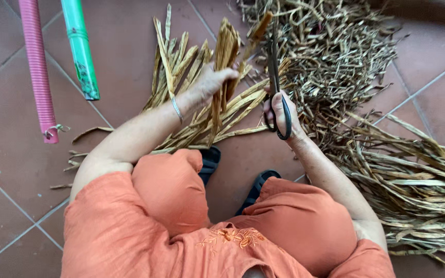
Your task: The person sits on a tiled floor and uses scissors to cut bundles of dried plant material into smaller pieces. The cut pieces accumulate on the floor as the person continues to process the material.
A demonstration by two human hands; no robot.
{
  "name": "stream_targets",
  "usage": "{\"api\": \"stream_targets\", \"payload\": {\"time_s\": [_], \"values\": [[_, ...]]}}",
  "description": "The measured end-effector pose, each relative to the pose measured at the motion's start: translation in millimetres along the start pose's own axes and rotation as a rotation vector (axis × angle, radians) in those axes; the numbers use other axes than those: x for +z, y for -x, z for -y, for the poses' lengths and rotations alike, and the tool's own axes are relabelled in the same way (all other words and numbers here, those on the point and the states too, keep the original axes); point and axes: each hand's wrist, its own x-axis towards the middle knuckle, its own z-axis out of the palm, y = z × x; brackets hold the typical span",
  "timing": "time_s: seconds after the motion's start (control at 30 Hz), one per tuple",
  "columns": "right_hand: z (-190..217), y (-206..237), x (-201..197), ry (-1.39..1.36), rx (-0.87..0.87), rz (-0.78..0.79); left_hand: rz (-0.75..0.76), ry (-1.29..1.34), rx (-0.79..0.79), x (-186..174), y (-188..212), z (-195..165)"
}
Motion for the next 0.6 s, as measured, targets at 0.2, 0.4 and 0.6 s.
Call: {"api": "stream_targets", "payload": {"time_s": [0.2, 0.4, 0.6], "values": [[9.1, -10.6, -11.9, 0.252, -0.263, -0.101, 0.079, -0.002, 0.006, 6.4, 5.5, 8.3], [14.0, -5.7, -20.8, 0.24, -0.268, -0.094, 0.115, -0.056, -0.017, 9.1, 8.9, 9.8], [23.7, 2.0, -13.8, 0.091, -0.088, -0.06, 0.184, -0.069, -0.071, 12.7, 14.1, -13.4]]}}
